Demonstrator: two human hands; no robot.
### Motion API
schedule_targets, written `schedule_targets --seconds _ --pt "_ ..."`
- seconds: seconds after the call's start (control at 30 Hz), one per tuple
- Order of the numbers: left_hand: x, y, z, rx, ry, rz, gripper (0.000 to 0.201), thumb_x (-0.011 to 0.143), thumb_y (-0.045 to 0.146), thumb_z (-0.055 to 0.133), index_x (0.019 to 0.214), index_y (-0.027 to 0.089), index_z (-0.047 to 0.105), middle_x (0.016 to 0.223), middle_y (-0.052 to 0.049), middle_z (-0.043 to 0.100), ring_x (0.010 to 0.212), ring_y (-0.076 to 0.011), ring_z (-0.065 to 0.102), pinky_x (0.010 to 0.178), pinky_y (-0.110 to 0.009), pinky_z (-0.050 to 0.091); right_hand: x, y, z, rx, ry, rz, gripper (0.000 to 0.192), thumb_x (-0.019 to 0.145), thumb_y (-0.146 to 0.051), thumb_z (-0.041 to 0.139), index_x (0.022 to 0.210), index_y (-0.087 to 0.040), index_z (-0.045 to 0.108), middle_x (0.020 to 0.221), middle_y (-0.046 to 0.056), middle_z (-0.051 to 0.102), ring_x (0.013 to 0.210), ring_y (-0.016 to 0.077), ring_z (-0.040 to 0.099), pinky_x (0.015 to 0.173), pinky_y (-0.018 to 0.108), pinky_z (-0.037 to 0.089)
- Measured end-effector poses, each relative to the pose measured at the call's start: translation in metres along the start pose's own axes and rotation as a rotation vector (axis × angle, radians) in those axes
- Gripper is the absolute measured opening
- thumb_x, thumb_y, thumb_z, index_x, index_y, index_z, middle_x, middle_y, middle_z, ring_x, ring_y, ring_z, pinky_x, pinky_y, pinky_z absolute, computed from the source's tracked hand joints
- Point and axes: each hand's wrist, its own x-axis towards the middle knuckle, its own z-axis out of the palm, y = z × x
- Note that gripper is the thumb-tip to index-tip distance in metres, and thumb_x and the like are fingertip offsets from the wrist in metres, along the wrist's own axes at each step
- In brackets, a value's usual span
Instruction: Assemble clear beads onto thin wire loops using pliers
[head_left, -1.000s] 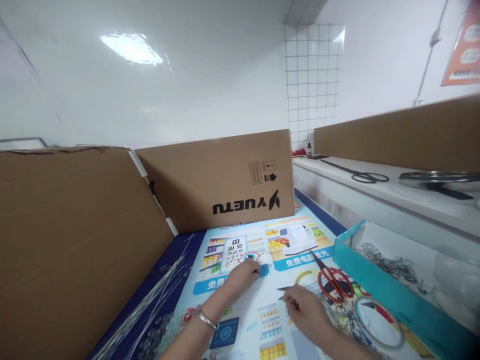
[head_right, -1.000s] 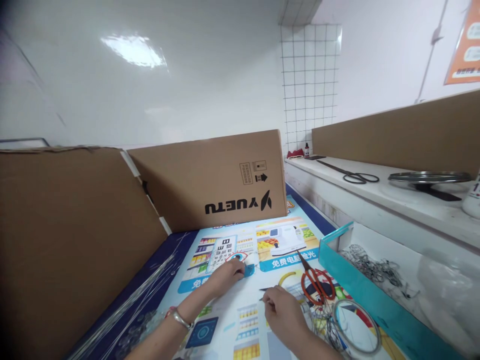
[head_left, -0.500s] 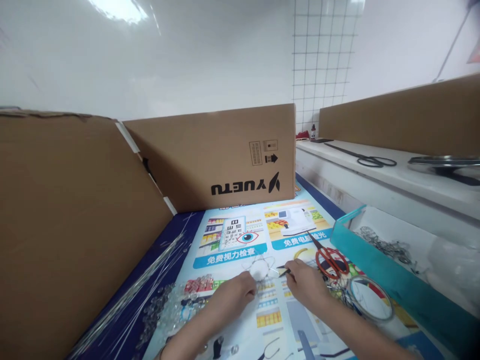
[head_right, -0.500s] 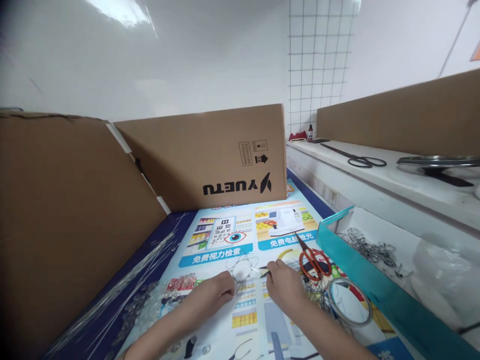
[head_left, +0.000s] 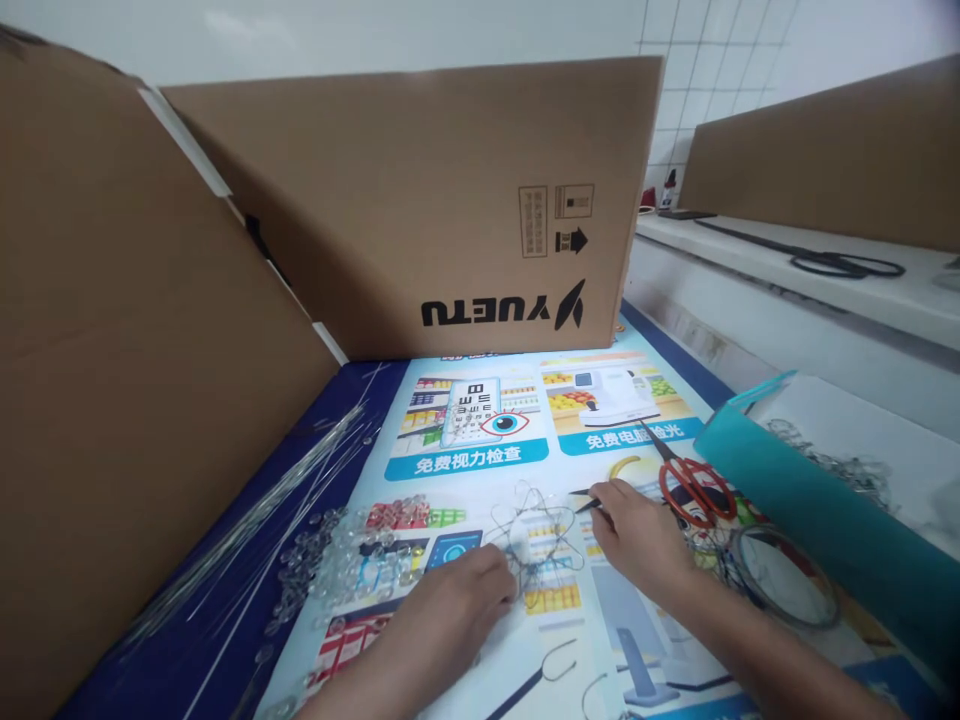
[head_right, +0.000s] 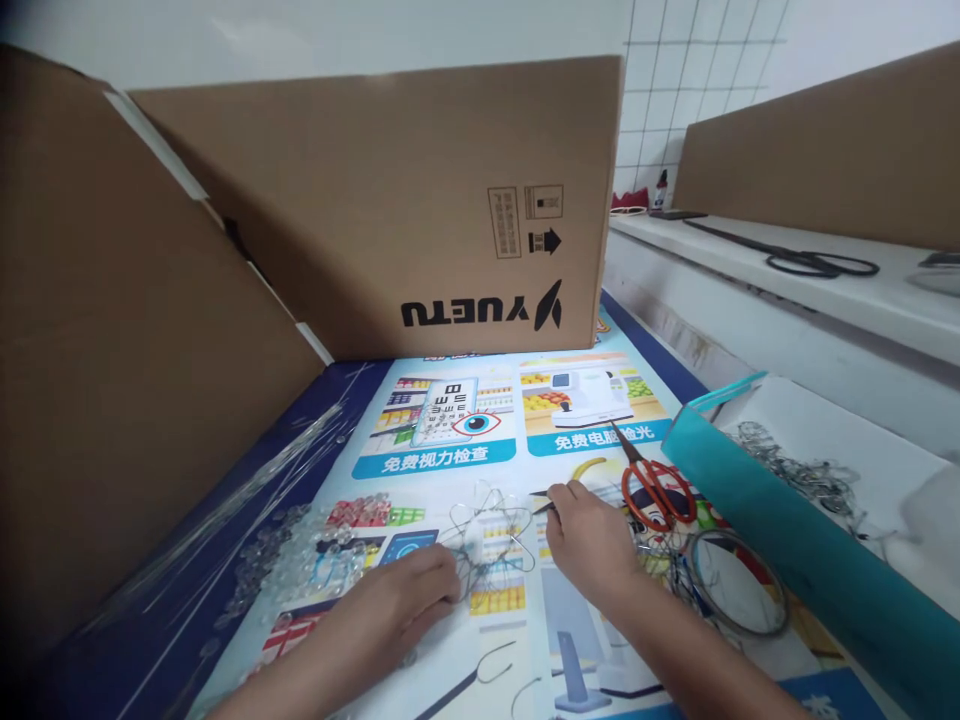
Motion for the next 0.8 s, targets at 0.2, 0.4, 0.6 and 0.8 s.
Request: schedule_targets --seconds 0.2,0.4,0.6,0.8 --pt "-0.004 -0.003 -0.004 -0.056 -0.012 -0.014 0.015 0.089 0.024 0.045 0.086 0.027 0.058 0.092 -0.001 0.06 0.083 -0.0187 0.056 0.071 -0.026 0.041 -0.001 -0.001 0.001 0.023 0.029 -0.034 0.022 0.087 -0.025 0.042 0.102 -0.023 0.058 0.095 0.003 0.061 0.079 0.0173 0.058 0.06 0.026 0.034" --pt "-0.008 -0.008 -0.028 0.003 0.086 -0.128 0.015 0.087 0.028 0.044 0.09 0.028 0.059 0.087 -0.002 0.062 0.079 -0.0207 0.057 0.068 -0.028 0.039 0.001 -0.003 -0.012 0.228 0.025 -0.039 0.024 0.085 -0.026 0.044 0.104 -0.023 0.059 0.098 0.003 0.06 0.079 0.0163 0.059 0.064 0.025 0.039" --pt "0.013 -0.004 -0.055 -0.003 0.047 -0.147 0.016 0.083 0.025 0.044 0.081 0.022 0.06 0.083 -0.001 0.063 0.076 -0.0192 0.057 0.064 -0.026 0.038 0.006 -0.01 -0.027 0.345 -0.077 -0.025 0.022 0.082 -0.028 0.048 0.1 -0.023 0.06 0.092 0.003 0.061 0.075 0.0156 0.059 0.061 0.024 0.038" --pt "0.056 -0.024 -0.046 0.064 0.036 -0.155 0.02 0.077 0.026 0.048 0.093 0.021 0.059 0.096 -0.005 0.059 0.078 -0.02 0.058 0.064 -0.027 0.038 0.02 -0.013 -0.029 0.312 -0.154 -0.032 0.016 0.078 -0.032 0.052 0.089 -0.023 0.062 0.083 0.001 0.063 0.074 0.0156 0.058 0.06 0.024 0.035"
